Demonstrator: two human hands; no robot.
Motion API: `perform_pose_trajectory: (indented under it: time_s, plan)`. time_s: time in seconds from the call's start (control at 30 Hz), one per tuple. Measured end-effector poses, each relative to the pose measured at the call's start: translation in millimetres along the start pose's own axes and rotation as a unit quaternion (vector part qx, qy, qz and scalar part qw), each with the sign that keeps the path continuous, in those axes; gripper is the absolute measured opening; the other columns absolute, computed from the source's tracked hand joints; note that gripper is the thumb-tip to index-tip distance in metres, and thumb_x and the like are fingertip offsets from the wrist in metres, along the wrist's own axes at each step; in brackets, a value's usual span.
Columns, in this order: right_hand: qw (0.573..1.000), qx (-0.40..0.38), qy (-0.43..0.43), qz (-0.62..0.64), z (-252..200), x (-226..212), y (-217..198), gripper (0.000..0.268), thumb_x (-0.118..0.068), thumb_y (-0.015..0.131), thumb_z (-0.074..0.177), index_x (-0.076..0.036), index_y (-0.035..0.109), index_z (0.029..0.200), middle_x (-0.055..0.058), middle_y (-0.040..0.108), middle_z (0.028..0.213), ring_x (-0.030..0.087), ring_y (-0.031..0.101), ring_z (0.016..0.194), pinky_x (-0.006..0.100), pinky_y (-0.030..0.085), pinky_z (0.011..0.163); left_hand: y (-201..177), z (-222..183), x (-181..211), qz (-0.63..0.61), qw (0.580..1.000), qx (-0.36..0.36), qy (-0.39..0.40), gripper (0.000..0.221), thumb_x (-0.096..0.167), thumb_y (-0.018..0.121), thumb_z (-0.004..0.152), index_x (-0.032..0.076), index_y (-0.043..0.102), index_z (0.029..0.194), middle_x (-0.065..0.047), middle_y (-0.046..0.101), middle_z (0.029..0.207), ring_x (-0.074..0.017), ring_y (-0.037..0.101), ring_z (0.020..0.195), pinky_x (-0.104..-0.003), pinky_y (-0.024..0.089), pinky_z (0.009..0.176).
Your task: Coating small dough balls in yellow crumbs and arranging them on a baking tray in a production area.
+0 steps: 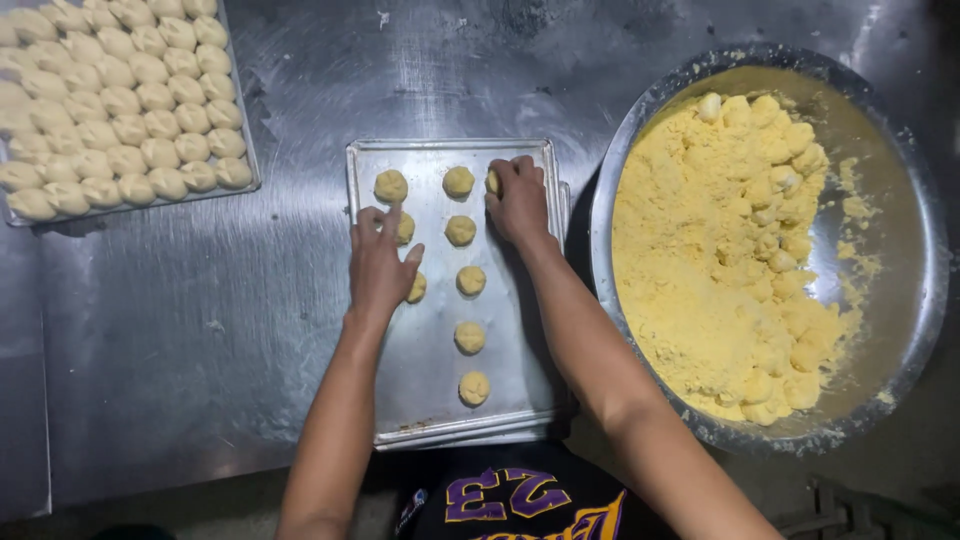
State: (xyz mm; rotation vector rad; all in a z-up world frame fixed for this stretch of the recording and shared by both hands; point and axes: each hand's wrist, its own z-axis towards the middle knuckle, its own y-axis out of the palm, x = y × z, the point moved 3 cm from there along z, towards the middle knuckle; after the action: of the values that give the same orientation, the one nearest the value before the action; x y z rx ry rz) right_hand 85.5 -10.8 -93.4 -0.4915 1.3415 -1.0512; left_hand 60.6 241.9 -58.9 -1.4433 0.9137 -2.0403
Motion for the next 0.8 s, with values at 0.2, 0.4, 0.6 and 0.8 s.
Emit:
perform_pose_trajectory:
  time_s: [0.2, 0.4, 0.6, 0.8]
  plan:
    - [0.994, -0.022, 0.106, 0.001, 14.8, 14.0, 7.0, 0.043, -0.016, 0.084, 0.081, -0.011, 0.068, 0.121, 0.015, 0.057, 0.121, 0.035, 0.056, 0.114, 0.046, 0.048, 0.1, 15.1, 10.5, -4.7, -0.011, 0.998, -0.045, -0.047, 0.049, 0.008, 0.081, 0.082, 0.001, 0.064, 0.127, -0.017, 0.049, 0.114, -0.0355, 0.055, 0.104, -0.045, 0.049, 0.09]
    - [0.993, 0.05, 0.094, 0.042, -23.0, -24.7, -37.4, 0.066, -0.018, 0.087, 0.075, 0.001, 0.057, 0.131, 0.021, 0.052, 0.121, 0.039, 0.051, 0.115, 0.047, 0.045, 0.097, 18.5, 8.2, -8.4, -0.002, 0.999, -0.02, -0.043, 0.05, 0.011, 0.083, 0.081, -0.001, 0.063, 0.126, -0.019, 0.049, 0.113, -0.0377, 0.055, 0.103, -0.046, 0.049, 0.09]
    - [0.998, -0.006, 0.056, 0.011, -67.9, -5.5, -16.4, 0.048, -0.013, 0.081, 0.08, -0.004, 0.065, 0.123, 0.018, 0.056, 0.122, 0.039, 0.052, 0.113, 0.047, 0.045, 0.098, 20.4, 6.0, -5.8, 0.013, 0.998, -0.03, -0.062, 0.046, 0.016, 0.082, 0.083, 0.003, 0.063, 0.122, -0.019, 0.05, 0.114, -0.0396, 0.057, 0.106, -0.048, 0.05, 0.09]
    - [0.996, 0.043, 0.073, 0.024, -68.7, -12.6, -14.2, 0.048, -0.015, 0.081, 0.08, -0.001, 0.064, 0.122, 0.02, 0.057, 0.118, 0.04, 0.051, 0.113, 0.048, 0.044, 0.098, 30.5, 0.5, -33.2, 0.057, 0.996, -0.035, -0.06, 0.051, 0.027, 0.083, 0.081, -0.001, 0.063, 0.119, -0.027, 0.055, 0.115, -0.0451, 0.058, 0.106, -0.052, 0.05, 0.091]
